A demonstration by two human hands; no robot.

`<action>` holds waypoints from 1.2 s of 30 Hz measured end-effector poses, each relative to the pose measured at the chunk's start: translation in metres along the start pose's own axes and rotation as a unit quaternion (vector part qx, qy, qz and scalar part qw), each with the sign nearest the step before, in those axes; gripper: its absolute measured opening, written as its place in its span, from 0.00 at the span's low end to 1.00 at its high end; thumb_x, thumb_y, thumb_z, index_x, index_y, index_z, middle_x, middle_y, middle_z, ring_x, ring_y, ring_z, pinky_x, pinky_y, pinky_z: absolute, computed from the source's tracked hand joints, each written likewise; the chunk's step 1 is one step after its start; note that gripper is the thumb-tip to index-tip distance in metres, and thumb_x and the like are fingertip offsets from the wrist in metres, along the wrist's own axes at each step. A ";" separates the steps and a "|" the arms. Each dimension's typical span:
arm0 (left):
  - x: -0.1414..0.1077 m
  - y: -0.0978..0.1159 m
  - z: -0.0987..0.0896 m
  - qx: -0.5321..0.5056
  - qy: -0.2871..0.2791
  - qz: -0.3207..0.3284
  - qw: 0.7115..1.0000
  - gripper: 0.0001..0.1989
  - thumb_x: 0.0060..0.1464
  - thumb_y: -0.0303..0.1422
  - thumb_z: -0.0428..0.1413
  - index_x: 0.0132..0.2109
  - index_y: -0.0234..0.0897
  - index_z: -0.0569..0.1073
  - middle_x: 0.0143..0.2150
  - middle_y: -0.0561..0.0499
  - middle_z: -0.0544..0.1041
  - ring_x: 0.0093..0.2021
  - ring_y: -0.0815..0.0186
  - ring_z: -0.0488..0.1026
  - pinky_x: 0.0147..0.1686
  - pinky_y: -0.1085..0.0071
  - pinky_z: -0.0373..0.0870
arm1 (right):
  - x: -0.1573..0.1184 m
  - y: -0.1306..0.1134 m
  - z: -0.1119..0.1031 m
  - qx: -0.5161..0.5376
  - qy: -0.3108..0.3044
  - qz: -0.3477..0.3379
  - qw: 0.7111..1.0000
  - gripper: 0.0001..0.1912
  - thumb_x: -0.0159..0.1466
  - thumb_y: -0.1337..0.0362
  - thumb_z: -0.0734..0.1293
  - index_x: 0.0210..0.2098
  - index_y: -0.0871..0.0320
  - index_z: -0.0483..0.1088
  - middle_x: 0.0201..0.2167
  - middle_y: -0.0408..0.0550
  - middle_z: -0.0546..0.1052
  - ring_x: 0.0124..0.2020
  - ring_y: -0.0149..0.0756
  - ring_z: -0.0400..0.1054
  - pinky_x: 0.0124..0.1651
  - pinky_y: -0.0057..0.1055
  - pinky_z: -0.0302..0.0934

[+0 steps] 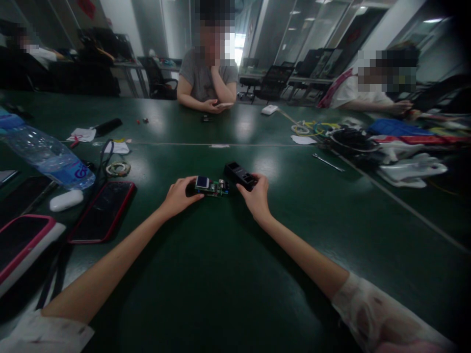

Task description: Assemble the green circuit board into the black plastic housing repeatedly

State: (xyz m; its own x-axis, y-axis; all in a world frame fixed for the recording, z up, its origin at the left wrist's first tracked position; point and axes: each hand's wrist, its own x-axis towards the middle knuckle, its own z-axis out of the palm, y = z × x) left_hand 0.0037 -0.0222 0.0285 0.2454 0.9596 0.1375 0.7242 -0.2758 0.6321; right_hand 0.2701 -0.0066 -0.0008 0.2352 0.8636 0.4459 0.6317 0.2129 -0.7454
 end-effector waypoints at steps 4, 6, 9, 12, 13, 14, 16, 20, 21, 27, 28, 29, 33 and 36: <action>-0.001 0.004 -0.002 0.004 -0.003 -0.012 1.000 0.30 0.55 0.43 0.59 0.62 0.38 0.63 0.60 0.42 0.70 0.60 0.49 0.65 0.58 0.49 0.61 | 0.001 0.002 0.000 0.007 0.004 0.005 1.000 0.23 0.56 0.64 0.71 0.48 0.58 0.62 0.49 0.57 0.68 0.51 0.49 0.64 0.56 0.54 0.61; -0.002 0.005 -0.002 0.005 -0.003 -0.015 1.000 0.30 0.56 0.42 0.59 0.62 0.39 0.63 0.60 0.43 0.70 0.60 0.49 0.65 0.58 0.49 0.62 | 0.002 0.004 0.001 0.020 0.006 0.007 1.000 0.22 0.56 0.64 0.71 0.49 0.58 0.62 0.48 0.57 0.69 0.51 0.49 0.65 0.56 0.55 0.62; -0.002 0.004 -0.002 0.003 0.000 -0.011 1.000 0.29 0.56 0.43 0.59 0.62 0.40 0.63 0.60 0.43 0.70 0.60 0.49 0.65 0.57 0.48 0.62 | 0.002 0.006 0.003 0.054 -0.003 0.008 0.999 0.23 0.58 0.61 0.71 0.50 0.57 0.63 0.49 0.56 0.70 0.50 0.49 0.67 0.55 0.56 0.63; 0.000 0.000 0.000 0.006 0.002 -0.001 1.000 0.30 0.55 0.44 0.59 0.62 0.41 0.63 0.60 0.43 0.70 0.60 0.50 0.65 0.58 0.48 0.61 | 0.001 0.004 0.004 0.086 -0.020 0.004 0.996 0.24 0.59 0.59 0.70 0.53 0.57 0.63 0.50 0.57 0.71 0.51 0.48 0.68 0.54 0.54 0.65; 0.001 -0.002 0.001 0.008 0.004 0.001 1.000 0.30 0.55 0.44 0.59 0.61 0.41 0.63 0.60 0.43 0.70 0.60 0.50 0.65 0.57 0.49 0.62 | 0.000 0.002 0.003 0.094 -0.023 -0.001 0.995 0.25 0.60 0.59 0.70 0.54 0.58 0.63 0.51 0.57 0.71 0.50 0.48 0.69 0.54 0.53 0.66; 0.001 -0.003 0.002 0.011 0.006 0.003 1.000 0.30 0.55 0.44 0.59 0.61 0.41 0.63 0.60 0.43 0.70 0.60 0.50 0.66 0.57 0.49 0.62 | -0.001 -0.001 0.003 0.102 -0.025 -0.009 0.994 0.26 0.60 0.58 0.69 0.55 0.58 0.62 0.51 0.58 0.70 0.50 0.47 0.69 0.54 0.51 0.67; 0.002 -0.005 0.003 0.016 0.011 0.008 1.000 0.30 0.54 0.44 0.59 0.61 0.41 0.63 0.59 0.43 0.71 0.59 0.50 0.66 0.57 0.49 0.62 | -0.003 -0.009 0.000 0.113 -0.024 -0.037 0.993 0.27 0.62 0.57 0.68 0.57 0.58 0.61 0.52 0.58 0.70 0.50 0.46 0.70 0.53 0.48 0.68; 0.003 -0.005 0.004 0.021 0.015 0.012 1.000 0.30 0.55 0.44 0.59 0.61 0.41 0.63 0.59 0.43 0.71 0.59 0.50 0.66 0.56 0.48 0.62 | -0.009 -0.026 -0.007 0.115 -0.042 -0.113 0.986 0.26 0.64 0.56 0.66 0.59 0.55 0.58 0.54 0.57 0.68 0.54 0.46 0.67 0.56 0.48 0.67; 0.002 -0.004 0.004 0.021 0.015 0.009 1.000 0.30 0.55 0.43 0.59 0.61 0.40 0.63 0.59 0.43 0.71 0.60 0.50 0.66 0.57 0.49 0.62 | -0.011 -0.029 -0.009 0.111 -0.055 -0.125 0.984 0.27 0.65 0.56 0.66 0.60 0.54 0.58 0.55 0.56 0.68 0.55 0.47 0.67 0.56 0.48 0.66; 0.002 -0.005 0.004 0.021 0.021 0.021 0.999 0.29 0.55 0.43 0.59 0.61 0.40 0.64 0.60 0.43 0.71 0.60 0.50 0.65 0.57 0.49 0.62 | -0.014 -0.035 -0.010 0.087 -0.112 -0.188 0.972 0.28 0.66 0.57 0.65 0.63 0.52 0.55 0.57 0.56 0.66 0.57 0.47 0.65 0.59 0.51 0.64; 0.002 -0.005 0.004 0.022 0.022 0.024 0.999 0.29 0.55 0.43 0.59 0.61 0.40 0.64 0.59 0.43 0.71 0.60 0.50 0.65 0.57 0.49 0.62 | -0.014 -0.035 -0.010 0.085 -0.120 -0.194 0.970 0.28 0.66 0.58 0.65 0.63 0.52 0.55 0.57 0.56 0.66 0.57 0.47 0.65 0.59 0.51 0.64; 0.002 -0.005 0.004 0.022 0.023 0.023 0.999 0.29 0.55 0.43 0.59 0.61 0.39 0.64 0.59 0.42 0.71 0.60 0.50 0.66 0.57 0.49 0.62 | -0.014 -0.035 -0.009 0.084 -0.127 -0.198 0.968 0.27 0.66 0.59 0.65 0.63 0.53 0.55 0.56 0.56 0.66 0.57 0.47 0.65 0.59 0.51 0.64; 0.003 -0.004 0.004 0.020 0.023 0.011 0.999 0.29 0.55 0.43 0.59 0.60 0.36 0.65 0.57 0.40 0.72 0.59 0.49 0.66 0.56 0.50 0.63 | -0.013 -0.036 -0.009 0.080 -0.157 -0.193 0.965 0.27 0.66 0.62 0.65 0.63 0.52 0.55 0.56 0.55 0.66 0.58 0.46 0.64 0.60 0.51 0.64; 0.003 -0.005 0.005 0.023 0.023 0.011 0.999 0.28 0.54 0.44 0.59 0.59 0.37 0.66 0.56 0.40 0.72 0.59 0.49 0.66 0.56 0.49 0.63 | -0.012 -0.036 -0.009 0.083 -0.176 -0.182 0.964 0.27 0.66 0.64 0.65 0.62 0.51 0.55 0.57 0.55 0.66 0.59 0.46 0.63 0.62 0.51 0.62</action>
State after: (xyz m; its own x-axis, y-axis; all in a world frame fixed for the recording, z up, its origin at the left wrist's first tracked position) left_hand 0.0042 -0.0183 0.0225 0.2329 0.9543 0.1874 0.7478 -0.2990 0.5928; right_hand 0.2514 -0.0290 0.0251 -0.2630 0.8129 0.5196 0.4919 0.5763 -0.6526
